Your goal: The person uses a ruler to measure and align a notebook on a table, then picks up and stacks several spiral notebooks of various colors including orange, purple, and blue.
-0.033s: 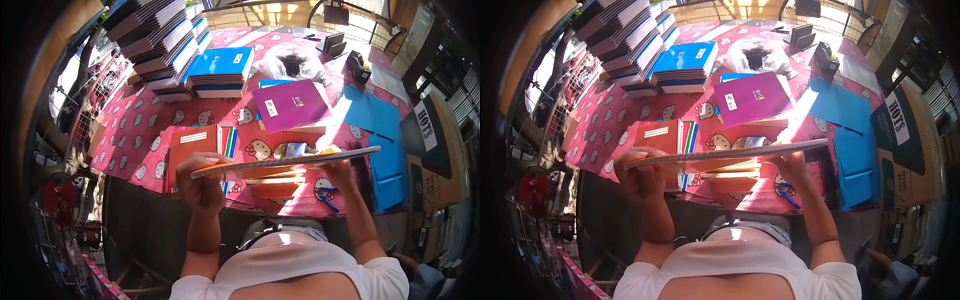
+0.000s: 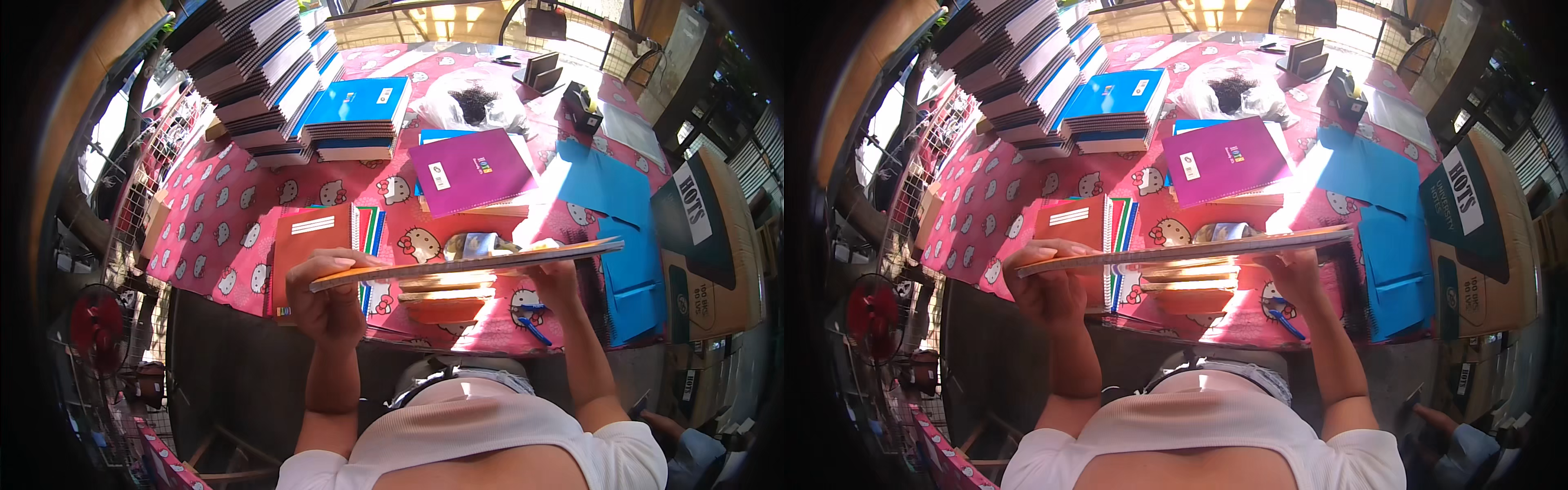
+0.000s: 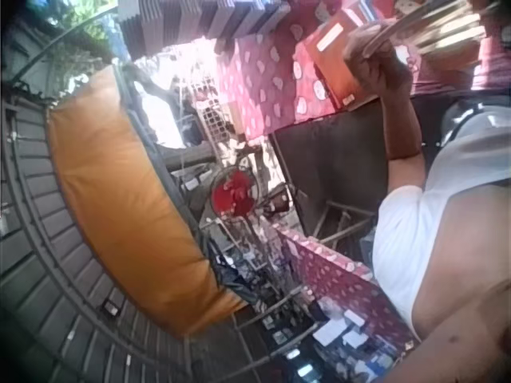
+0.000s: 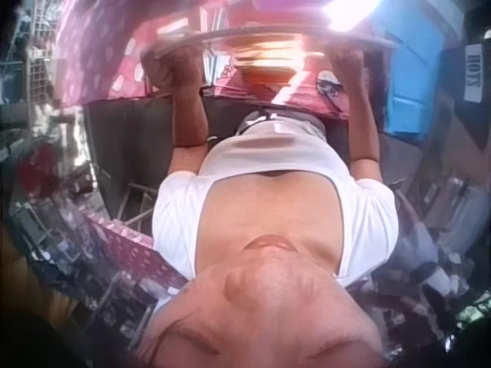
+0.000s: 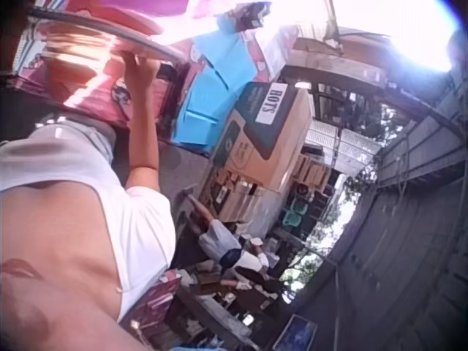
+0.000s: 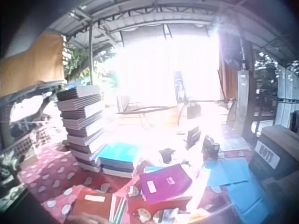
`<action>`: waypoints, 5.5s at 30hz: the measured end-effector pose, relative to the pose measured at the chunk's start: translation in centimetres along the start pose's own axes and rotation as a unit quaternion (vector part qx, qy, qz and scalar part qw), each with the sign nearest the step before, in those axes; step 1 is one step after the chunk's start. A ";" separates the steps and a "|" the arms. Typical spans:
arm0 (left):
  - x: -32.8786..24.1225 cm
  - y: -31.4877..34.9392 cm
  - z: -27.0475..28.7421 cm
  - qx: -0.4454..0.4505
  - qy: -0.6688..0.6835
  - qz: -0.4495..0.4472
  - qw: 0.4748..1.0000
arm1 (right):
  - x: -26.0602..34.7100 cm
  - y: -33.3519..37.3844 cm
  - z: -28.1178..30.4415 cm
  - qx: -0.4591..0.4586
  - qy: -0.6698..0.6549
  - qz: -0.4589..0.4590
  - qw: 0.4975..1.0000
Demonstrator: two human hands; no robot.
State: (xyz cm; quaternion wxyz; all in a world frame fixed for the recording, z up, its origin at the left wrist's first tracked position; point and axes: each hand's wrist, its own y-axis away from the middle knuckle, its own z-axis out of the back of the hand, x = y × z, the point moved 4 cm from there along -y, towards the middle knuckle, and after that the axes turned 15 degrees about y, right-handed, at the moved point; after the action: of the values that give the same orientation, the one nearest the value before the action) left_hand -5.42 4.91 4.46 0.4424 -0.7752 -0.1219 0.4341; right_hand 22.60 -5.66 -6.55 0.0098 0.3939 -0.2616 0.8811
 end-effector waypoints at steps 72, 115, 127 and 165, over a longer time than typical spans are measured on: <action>5.0 11.1 -9.7 0.237 -0.283 -0.108 0.923 | 6.6 2.4 5.2 0.220 0.032 0.012 0.975; 6.9 6.9 -11.0 0.234 -0.305 0.128 0.914 | 7.5 3.2 4.7 -0.009 0.248 0.031 0.968; 7.1 7.0 -11.2 0.227 -0.314 0.127 0.913 | 7.1 2.5 4.3 0.008 0.248 0.008 0.969; 5.7 6.8 -10.2 0.211 -0.341 0.042 0.915 | -8.0 0.0 -3.6 0.098 0.348 0.232 0.903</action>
State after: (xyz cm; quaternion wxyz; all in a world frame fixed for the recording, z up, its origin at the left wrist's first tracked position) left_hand 4.58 -1.67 -1.76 0.5091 -0.4730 -0.1382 0.7057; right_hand 25.61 -2.52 -14.13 -0.1425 -0.0107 -0.2381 0.9607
